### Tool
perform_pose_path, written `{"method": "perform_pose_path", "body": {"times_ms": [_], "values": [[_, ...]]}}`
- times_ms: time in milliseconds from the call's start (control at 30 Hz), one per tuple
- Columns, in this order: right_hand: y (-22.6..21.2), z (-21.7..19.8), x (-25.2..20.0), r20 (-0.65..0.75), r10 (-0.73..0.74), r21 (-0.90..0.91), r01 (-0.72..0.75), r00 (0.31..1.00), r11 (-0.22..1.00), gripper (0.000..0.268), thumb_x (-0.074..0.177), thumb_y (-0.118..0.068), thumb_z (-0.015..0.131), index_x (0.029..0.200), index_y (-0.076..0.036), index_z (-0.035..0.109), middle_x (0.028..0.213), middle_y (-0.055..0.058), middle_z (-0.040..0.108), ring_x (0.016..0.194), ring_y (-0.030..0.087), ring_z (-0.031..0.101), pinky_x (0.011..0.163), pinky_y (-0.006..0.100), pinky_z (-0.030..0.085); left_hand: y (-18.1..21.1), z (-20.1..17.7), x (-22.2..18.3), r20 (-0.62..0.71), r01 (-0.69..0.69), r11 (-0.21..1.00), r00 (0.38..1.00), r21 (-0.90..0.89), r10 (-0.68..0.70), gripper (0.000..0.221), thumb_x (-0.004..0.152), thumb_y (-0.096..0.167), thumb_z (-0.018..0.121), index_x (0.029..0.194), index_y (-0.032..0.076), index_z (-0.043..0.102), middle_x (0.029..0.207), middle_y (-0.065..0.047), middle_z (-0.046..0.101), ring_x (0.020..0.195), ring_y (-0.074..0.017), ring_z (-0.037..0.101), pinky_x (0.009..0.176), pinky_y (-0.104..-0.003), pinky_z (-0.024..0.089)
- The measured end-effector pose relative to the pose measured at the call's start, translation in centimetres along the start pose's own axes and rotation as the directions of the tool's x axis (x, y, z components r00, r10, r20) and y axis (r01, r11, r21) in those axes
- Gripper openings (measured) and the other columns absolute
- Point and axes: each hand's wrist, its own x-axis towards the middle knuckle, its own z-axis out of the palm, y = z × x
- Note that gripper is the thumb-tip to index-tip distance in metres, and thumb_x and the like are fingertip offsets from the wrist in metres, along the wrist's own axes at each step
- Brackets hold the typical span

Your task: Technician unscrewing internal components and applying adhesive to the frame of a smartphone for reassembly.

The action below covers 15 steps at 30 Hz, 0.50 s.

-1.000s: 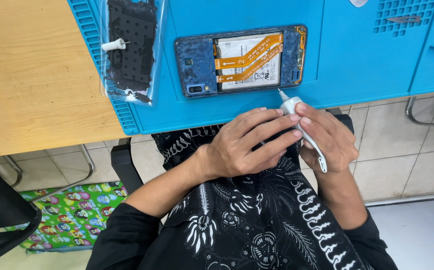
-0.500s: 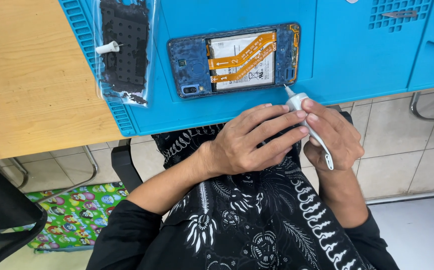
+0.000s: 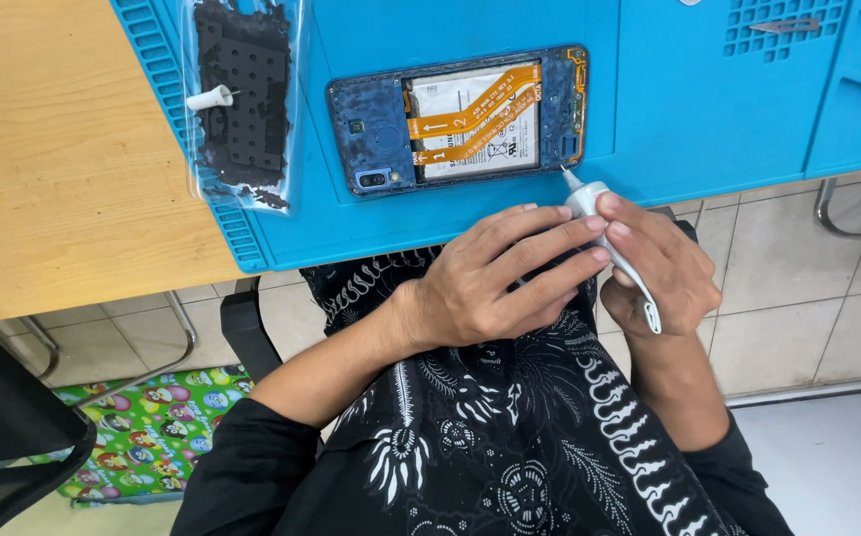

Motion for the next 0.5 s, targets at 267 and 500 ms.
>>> {"method": "perform_pose_path", "body": {"times_ms": [267, 500], "values": [[0.0, 0.4, 0.9, 0.024, -0.003, -0.01, 0.003, 1.0, 1.0, 0.042, 0.108, -0.018, 0.058, 0.097, 0.02, 0.071, 0.092, 0.043, 0.073, 0.075, 0.053, 0.074, 0.055, 0.051, 0.056, -0.3, -0.6, 0.6, -0.014, 0.0, 1.0, 1.0, 0.006, 0.0, 0.031, 0.101, 0.019, 0.063, 0.13, 0.012, 0.07, 0.135, -0.013, 0.069, 0.119, -0.0327, 0.072, 0.104, -0.044, 0.058], [0.7, 1.2, 2.0, 0.02, -0.026, 0.023, 0.025, 0.999, 0.999, 0.04, 0.108, -0.016, 0.059, 0.097, 0.021, 0.07, 0.093, 0.043, 0.073, 0.075, 0.054, 0.074, 0.057, 0.052, 0.057, -0.8, -1.0, 1.3, -0.041, 0.015, 0.999, 0.999, 0.034, -0.014, 0.031, 0.103, 0.022, 0.06, 0.131, 0.012, 0.07, 0.134, -0.013, 0.069, 0.119, -0.0326, 0.072, 0.103, -0.044, 0.059]]}}
